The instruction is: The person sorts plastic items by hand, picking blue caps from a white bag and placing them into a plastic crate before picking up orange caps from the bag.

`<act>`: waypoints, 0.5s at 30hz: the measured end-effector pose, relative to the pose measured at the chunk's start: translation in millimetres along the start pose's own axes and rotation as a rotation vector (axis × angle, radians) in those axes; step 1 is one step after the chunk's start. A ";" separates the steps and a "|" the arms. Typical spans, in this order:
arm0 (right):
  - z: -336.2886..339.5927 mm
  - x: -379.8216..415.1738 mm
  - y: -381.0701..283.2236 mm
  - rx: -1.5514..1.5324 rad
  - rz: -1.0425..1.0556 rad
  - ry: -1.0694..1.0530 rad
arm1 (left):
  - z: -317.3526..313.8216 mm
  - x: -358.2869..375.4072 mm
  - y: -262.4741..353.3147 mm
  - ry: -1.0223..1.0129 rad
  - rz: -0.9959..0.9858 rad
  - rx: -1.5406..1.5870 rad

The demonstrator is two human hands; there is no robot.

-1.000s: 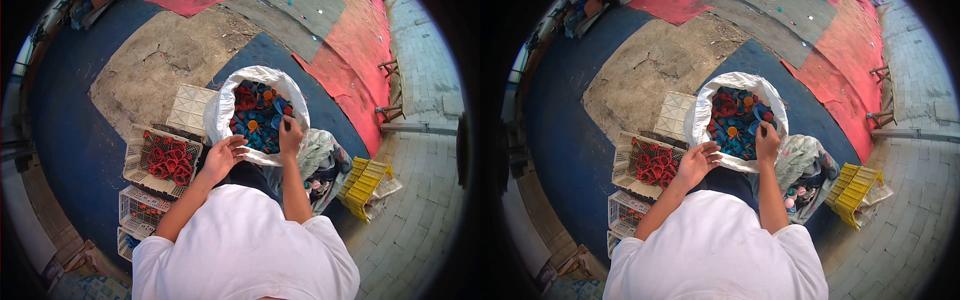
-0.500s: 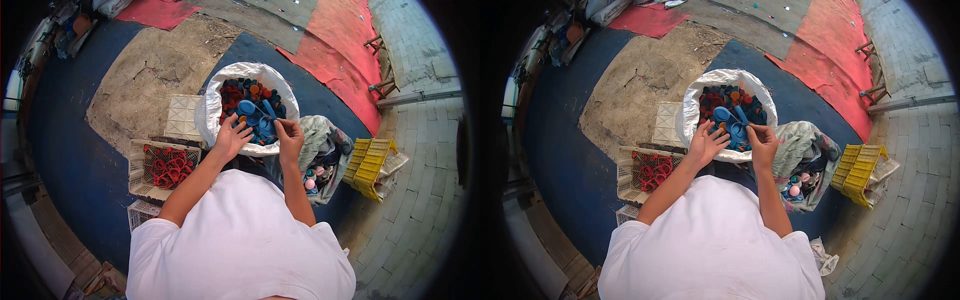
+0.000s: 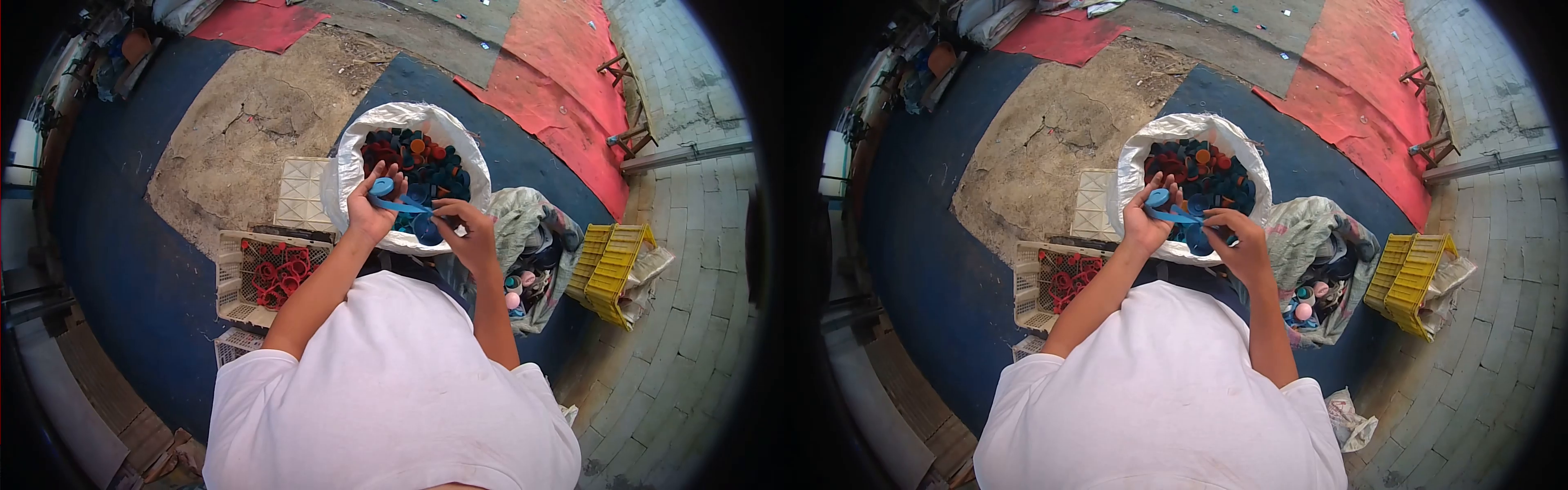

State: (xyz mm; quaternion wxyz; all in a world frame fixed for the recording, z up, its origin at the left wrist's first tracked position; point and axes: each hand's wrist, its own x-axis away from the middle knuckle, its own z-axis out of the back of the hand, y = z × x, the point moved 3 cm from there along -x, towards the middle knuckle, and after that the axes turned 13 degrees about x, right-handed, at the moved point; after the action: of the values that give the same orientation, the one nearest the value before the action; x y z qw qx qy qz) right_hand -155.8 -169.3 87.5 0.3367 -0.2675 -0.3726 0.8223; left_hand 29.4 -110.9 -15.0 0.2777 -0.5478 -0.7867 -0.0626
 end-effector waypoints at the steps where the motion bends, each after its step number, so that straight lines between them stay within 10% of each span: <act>1: 3.2 -1.7 1.5 -0.017 -0.031 0.005 | -1.6 0.9 1.4 -0.012 -0.024 -0.003; 10: 24.3 -20.1 3.8 0.030 -0.149 0.231 | 17.1 -9.5 10.7 0.028 -0.103 -0.068; 15: -19.9 -32.8 -35.8 0.275 0.247 0.326 | 10.5 -0.8 -5.6 -0.051 -0.011 -0.174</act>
State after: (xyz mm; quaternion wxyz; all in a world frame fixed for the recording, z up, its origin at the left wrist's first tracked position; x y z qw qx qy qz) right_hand -108.7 -167.7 110.5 0.3225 -0.3917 -0.1626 0.8462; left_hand 20.7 -109.5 -23.0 0.2086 -0.5671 -0.7880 -0.1184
